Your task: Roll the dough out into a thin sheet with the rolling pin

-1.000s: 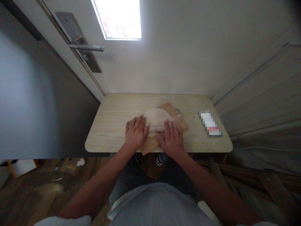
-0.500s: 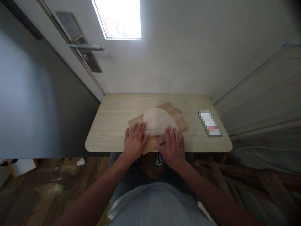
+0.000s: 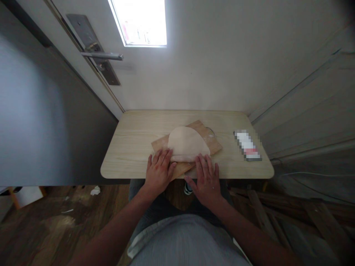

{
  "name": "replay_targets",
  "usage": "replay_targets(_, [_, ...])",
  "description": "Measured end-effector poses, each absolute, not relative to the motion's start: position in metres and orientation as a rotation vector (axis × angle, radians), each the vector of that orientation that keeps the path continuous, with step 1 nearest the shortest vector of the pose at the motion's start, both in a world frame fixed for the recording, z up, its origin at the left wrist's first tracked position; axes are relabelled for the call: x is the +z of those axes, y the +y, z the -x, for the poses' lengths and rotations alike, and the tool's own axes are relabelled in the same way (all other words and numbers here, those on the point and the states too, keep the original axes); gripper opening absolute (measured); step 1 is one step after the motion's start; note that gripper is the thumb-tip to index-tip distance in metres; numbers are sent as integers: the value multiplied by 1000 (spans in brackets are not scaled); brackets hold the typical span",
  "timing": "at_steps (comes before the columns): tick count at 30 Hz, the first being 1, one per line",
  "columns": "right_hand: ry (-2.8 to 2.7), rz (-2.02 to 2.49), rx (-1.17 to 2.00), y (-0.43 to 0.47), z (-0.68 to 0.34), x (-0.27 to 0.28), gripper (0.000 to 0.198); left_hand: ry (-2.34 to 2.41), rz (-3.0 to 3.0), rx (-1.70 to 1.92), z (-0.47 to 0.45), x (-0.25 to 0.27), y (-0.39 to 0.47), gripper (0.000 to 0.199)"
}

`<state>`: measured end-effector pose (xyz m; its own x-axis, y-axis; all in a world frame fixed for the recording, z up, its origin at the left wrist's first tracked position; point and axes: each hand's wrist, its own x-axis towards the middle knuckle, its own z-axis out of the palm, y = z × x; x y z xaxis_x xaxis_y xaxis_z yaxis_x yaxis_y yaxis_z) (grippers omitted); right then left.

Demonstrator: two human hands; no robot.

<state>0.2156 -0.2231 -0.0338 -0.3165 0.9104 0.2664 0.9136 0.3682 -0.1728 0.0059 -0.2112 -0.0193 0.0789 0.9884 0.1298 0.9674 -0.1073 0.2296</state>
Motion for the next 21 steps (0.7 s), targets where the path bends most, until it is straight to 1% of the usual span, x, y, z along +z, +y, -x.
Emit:
replay_targets(2, [-2297,1598,-3,-219,-219,-33,72,2042,-2245,385,-6,-19,-210,52])
replay_targets(7, [-2200,1607,109,-188,-232,-29,42,2019,-2245,370,-4,-18,-204,50])
replay_targets(9, [-2229,1594,182,-173,-237,-27,32,1997,-2255,377,-2,-16,-201,45])
replay_targets(11, [-2260,1545,232,-159,-242,-24,26,1976,-2274,392,0,-12,-198,38])
replay_targets(13, [-2278,1486,243,-145,-249,-21,26,1967,-2297,412,0,-8,-192,34])
replay_targets(16, [-2291,1441,211,-125,-261,-20,29,1961,-2326,444,-8,-1,-175,33])
replay_targets(21, [-2252,1547,143,-95,-283,-24,33,1924,-2348,437,-28,-2,-137,34])
